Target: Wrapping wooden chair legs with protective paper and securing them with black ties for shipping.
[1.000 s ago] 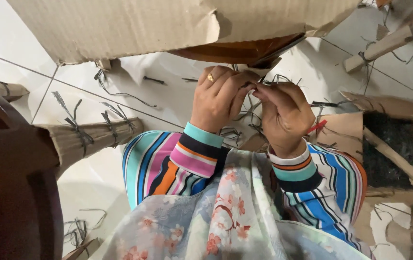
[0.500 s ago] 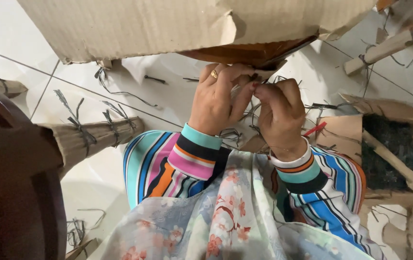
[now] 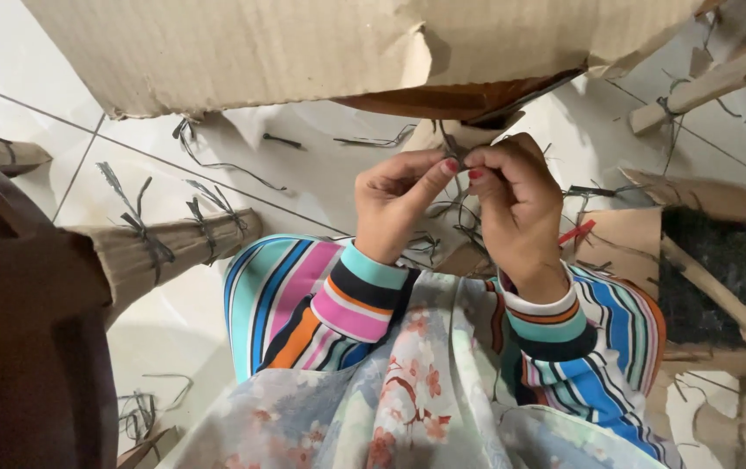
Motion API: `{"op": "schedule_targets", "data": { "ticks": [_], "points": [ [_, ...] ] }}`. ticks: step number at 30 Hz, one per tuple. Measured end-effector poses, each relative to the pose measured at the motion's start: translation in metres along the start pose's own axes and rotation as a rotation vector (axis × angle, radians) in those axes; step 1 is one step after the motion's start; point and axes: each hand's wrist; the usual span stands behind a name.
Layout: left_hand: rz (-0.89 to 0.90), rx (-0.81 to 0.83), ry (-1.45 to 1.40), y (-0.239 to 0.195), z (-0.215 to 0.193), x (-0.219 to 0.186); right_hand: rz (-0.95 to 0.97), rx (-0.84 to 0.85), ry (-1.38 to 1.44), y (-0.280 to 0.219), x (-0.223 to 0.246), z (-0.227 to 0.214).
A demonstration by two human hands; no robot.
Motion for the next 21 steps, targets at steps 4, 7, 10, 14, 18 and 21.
{"op": "schedule_targets", "data": {
  "ticks": [4, 7, 10, 14, 18, 21],
  "points": [
    [0.183, -0.072, 0.028, -0.002, 0.002, 0.011, -0.049, -0.076, -0.072, 0.006, 0.011, 0.002],
    [0.378, -0.061, 0.014, 0.001, 0.005, 0.011, -0.128, -0.172, -0.158, 0.007, 0.009, 0.001],
    [0.401, -0.058, -0.014, 0.007, 0.006, 0.014, -0.138, -0.196, -0.227, 0.006, 0.006, 0.005],
    [0.376, -0.101, -0.027, 0.018, 0.006, 0.024, -0.326, -0.185, -0.269, 0.016, 0.012, 0.018],
    [0.337, -0.072, -0.068, 0.024, 0.006, 0.021, -0.403, -0.089, -0.126, 0.028, 0.015, 0.018],
    [0.301, -0.056, -0.141, 0.025, 0.003, 0.030, -0.374, -0.001, 0.188, 0.025, -0.008, 0.019]
  ]
}}
Point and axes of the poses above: each hand's wrist, its own y-axis towards the middle knuckle, its own z-axis out of the palm, x = y × z, and after that the axes turned 4 degrees about x, right-handed
